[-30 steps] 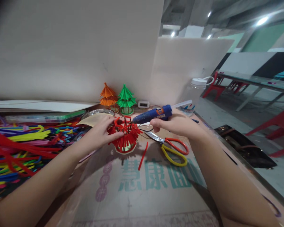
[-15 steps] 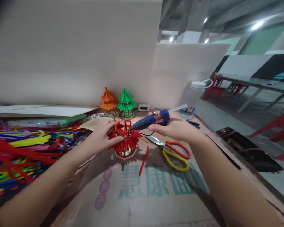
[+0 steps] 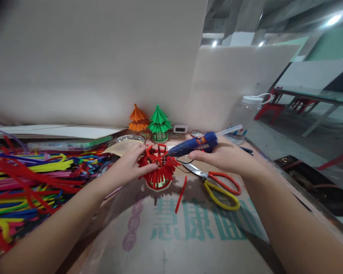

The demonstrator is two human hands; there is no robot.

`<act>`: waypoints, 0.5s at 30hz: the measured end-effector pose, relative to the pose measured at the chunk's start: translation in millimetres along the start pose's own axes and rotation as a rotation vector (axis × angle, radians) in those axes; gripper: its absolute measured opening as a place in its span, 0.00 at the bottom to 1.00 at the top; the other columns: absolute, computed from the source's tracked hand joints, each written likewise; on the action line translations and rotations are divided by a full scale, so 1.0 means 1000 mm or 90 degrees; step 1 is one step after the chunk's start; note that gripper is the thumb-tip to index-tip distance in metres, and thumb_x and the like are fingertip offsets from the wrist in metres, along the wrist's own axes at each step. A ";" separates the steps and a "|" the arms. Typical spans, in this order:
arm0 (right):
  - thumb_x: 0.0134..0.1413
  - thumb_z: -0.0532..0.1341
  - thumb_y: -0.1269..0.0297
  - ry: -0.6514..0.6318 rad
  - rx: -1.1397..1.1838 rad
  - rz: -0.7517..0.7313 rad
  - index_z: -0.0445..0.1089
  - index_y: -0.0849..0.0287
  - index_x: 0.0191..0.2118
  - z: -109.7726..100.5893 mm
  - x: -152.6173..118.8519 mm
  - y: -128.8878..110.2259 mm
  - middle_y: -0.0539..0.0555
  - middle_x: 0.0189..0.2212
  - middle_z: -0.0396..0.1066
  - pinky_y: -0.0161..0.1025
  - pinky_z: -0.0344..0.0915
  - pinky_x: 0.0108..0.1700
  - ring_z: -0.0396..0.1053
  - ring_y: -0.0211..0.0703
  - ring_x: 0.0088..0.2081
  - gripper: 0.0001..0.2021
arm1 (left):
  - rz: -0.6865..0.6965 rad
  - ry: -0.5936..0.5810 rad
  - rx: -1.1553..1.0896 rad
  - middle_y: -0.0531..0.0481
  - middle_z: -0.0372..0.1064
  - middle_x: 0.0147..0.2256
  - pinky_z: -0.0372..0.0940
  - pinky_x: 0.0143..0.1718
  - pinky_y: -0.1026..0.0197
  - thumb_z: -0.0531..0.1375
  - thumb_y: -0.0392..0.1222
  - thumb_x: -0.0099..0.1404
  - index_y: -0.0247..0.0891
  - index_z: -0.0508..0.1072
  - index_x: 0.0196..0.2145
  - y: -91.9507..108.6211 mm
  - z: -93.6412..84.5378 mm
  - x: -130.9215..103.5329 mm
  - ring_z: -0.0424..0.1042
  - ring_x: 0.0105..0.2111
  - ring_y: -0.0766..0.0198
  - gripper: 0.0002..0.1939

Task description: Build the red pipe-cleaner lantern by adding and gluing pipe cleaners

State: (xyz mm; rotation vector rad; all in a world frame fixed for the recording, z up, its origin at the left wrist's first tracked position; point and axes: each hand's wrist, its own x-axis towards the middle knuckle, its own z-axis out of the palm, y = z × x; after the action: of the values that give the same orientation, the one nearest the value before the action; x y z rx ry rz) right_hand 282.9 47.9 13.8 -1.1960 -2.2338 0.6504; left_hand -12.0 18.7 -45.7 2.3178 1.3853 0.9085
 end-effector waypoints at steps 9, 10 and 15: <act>0.53 0.67 0.45 -0.021 0.010 -0.036 0.78 0.51 0.46 0.001 -0.002 0.002 0.53 0.45 0.80 0.50 0.71 0.56 0.77 0.55 0.48 0.20 | 0.006 0.000 0.008 0.45 0.67 0.46 0.63 0.52 0.50 0.62 0.58 0.67 0.39 0.72 0.53 -0.004 0.002 0.001 0.67 0.48 0.52 0.24; 0.53 0.67 0.45 -0.019 0.004 -0.037 0.78 0.52 0.48 0.001 -0.002 0.001 0.54 0.44 0.80 0.50 0.71 0.56 0.77 0.56 0.48 0.21 | 0.009 0.001 0.011 0.45 0.67 0.46 0.63 0.52 0.50 0.62 0.57 0.67 0.38 0.72 0.53 -0.005 0.002 0.001 0.67 0.48 0.51 0.24; 0.52 0.68 0.45 0.007 -0.024 -0.039 0.78 0.53 0.50 0.001 -0.003 0.000 0.55 0.42 0.81 0.52 0.71 0.56 0.76 0.58 0.49 0.24 | 0.012 0.001 0.019 0.45 0.68 0.45 0.64 0.51 0.50 0.62 0.58 0.67 0.38 0.72 0.53 -0.005 0.003 0.002 0.67 0.48 0.51 0.25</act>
State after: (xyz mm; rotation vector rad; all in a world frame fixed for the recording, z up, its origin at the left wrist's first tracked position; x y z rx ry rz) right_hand 283.3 44.9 12.2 -1.1408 -2.2728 0.5788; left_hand -12.9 22.7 -50.1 2.3562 1.3884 0.9007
